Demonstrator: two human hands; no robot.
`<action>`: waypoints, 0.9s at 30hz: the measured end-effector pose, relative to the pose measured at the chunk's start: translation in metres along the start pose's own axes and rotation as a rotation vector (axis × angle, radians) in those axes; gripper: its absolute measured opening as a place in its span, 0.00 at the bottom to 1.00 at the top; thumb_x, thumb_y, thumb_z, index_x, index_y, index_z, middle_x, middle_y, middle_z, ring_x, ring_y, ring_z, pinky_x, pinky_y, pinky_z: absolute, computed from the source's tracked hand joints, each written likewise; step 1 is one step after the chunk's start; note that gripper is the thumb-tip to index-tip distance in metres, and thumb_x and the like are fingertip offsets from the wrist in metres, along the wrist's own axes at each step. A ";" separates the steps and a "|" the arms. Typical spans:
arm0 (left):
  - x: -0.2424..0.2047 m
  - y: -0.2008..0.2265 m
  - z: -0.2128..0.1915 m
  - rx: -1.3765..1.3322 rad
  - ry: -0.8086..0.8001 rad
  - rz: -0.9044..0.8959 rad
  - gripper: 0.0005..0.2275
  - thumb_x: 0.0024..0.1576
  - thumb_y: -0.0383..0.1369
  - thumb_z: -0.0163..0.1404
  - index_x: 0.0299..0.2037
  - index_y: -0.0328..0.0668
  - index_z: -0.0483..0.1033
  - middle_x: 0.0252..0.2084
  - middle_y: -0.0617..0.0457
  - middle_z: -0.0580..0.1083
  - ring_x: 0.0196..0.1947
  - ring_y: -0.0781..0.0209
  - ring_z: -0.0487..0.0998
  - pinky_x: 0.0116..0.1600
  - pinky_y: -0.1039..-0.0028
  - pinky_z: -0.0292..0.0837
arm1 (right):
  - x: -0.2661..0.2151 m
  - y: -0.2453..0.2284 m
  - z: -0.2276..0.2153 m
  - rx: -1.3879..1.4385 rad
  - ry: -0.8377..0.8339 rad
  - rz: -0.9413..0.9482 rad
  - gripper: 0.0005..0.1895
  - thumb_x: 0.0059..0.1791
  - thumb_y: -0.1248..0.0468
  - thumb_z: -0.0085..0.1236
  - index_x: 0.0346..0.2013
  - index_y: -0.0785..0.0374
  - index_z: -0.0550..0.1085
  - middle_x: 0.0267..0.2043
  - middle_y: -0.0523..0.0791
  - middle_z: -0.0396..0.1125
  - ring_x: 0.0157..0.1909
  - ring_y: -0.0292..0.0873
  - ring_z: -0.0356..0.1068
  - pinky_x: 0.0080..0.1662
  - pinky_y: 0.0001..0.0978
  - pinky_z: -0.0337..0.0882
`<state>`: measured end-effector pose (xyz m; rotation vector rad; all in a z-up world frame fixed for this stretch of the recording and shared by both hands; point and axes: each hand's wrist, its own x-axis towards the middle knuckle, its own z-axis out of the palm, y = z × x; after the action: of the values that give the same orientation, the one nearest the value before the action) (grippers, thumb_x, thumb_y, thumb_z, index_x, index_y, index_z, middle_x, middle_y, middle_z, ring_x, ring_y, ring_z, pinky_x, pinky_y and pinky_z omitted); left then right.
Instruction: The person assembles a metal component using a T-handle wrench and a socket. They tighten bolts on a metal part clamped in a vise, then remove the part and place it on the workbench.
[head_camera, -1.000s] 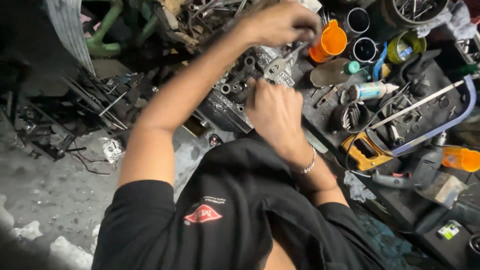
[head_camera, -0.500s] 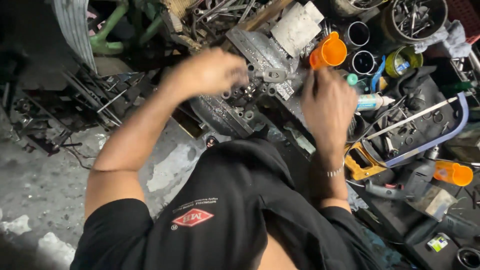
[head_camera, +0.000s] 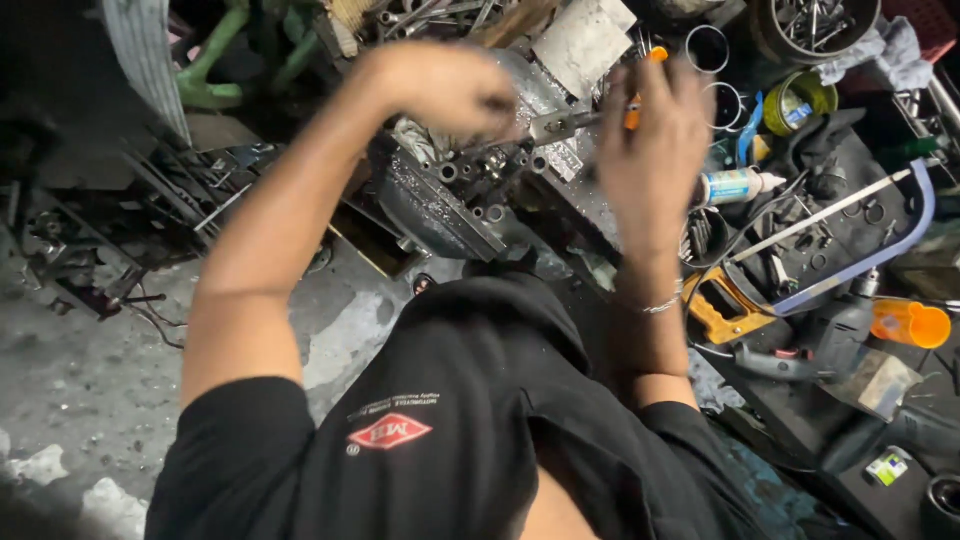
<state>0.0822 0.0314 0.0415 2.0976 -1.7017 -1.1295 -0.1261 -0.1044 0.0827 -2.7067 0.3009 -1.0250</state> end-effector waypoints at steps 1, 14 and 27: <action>-0.019 0.000 0.006 -0.114 -0.186 -0.164 0.17 0.63 0.50 0.48 0.50 0.49 0.78 0.41 0.50 0.83 0.39 0.55 0.83 0.42 0.62 0.80 | 0.004 0.012 -0.002 -0.202 0.104 -0.198 0.12 0.59 0.66 0.53 0.32 0.65 0.71 0.32 0.55 0.69 0.32 0.59 0.69 0.36 0.48 0.67; 0.117 -0.013 -0.025 -0.211 0.232 0.458 0.21 0.60 0.33 0.54 0.64 0.44 0.67 0.43 0.54 0.76 0.39 0.62 0.79 0.41 0.72 0.78 | -0.046 -0.074 0.015 -0.024 -0.490 0.082 0.11 0.49 0.64 0.54 0.23 0.64 0.74 0.20 0.56 0.69 0.26 0.59 0.72 0.32 0.52 0.70; -0.050 0.033 0.038 0.326 0.171 0.012 0.24 0.59 0.54 0.52 0.47 0.38 0.74 0.38 0.37 0.79 0.41 0.35 0.80 0.46 0.51 0.76 | 0.006 0.034 0.003 0.014 -0.147 -0.098 0.09 0.59 0.68 0.56 0.35 0.69 0.74 0.40 0.53 0.71 0.41 0.56 0.70 0.44 0.45 0.70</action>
<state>0.0307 0.0771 0.0562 2.2865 -1.9155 -0.6809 -0.1229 -0.1380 0.0744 -2.7899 0.1351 -0.8424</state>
